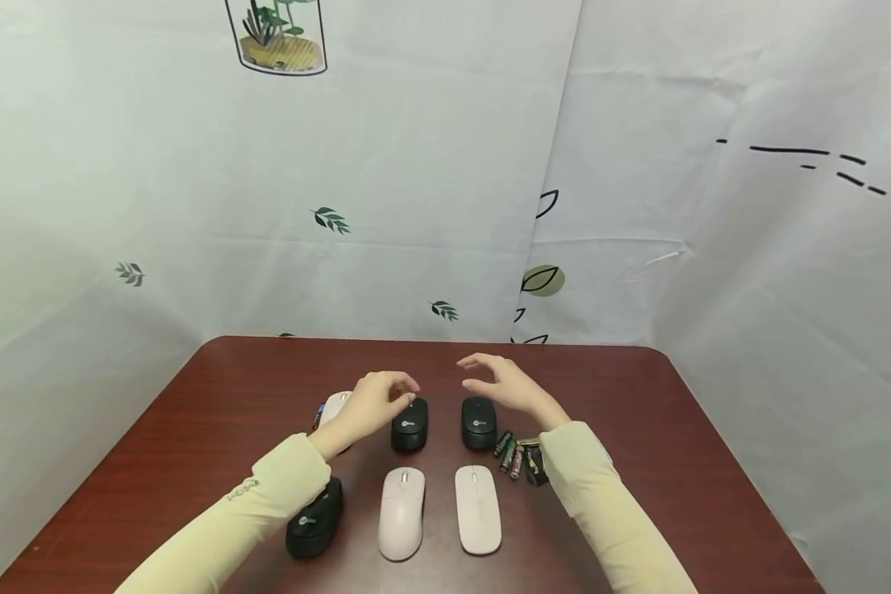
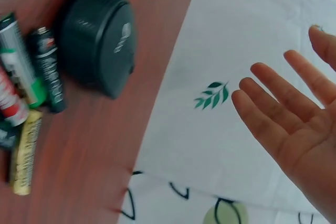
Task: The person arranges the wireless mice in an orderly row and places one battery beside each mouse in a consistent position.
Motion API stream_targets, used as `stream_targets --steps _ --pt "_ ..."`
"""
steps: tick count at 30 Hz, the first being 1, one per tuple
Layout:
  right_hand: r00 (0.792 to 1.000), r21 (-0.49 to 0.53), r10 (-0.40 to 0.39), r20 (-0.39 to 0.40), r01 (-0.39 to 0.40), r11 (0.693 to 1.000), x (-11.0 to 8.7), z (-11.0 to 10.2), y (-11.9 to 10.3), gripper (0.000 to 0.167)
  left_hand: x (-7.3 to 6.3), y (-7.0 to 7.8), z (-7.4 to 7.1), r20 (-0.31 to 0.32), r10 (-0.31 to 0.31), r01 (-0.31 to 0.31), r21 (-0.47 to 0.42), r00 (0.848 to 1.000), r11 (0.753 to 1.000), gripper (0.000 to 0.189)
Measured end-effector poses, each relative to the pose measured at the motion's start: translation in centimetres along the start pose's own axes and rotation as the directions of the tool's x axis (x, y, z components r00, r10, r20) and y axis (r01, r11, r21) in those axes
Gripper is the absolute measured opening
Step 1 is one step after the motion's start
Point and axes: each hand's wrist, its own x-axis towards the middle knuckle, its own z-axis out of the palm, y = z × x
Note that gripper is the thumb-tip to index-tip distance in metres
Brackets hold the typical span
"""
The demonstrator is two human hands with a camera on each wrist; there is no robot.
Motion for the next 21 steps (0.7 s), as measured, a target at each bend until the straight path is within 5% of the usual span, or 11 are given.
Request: stream_targets --steps 9,16,21 --pt "0.993 -0.128 0.044 -0.111 -0.058 0.99 -3.2 -1.0 3.5 0.032 0.5 3.2 4.4 0.105 0.123 -0.108 -0.141 0.987 0.984 0.012" --pt "0.985 -0.194 0.102 -0.137 -0.128 0.973 -5.5 -1.9 5.8 0.029 0.6 5.4 6.6 0.105 0.261 -0.271 0.092 0.96 0.958 0.009" --pt "0.981 -0.229 0.151 -0.122 -0.176 0.957 -6.5 -2.3 6.8 0.029 1.2 6.5 7.3 0.189 0.286 -0.323 0.213 0.94 0.922 0.01"
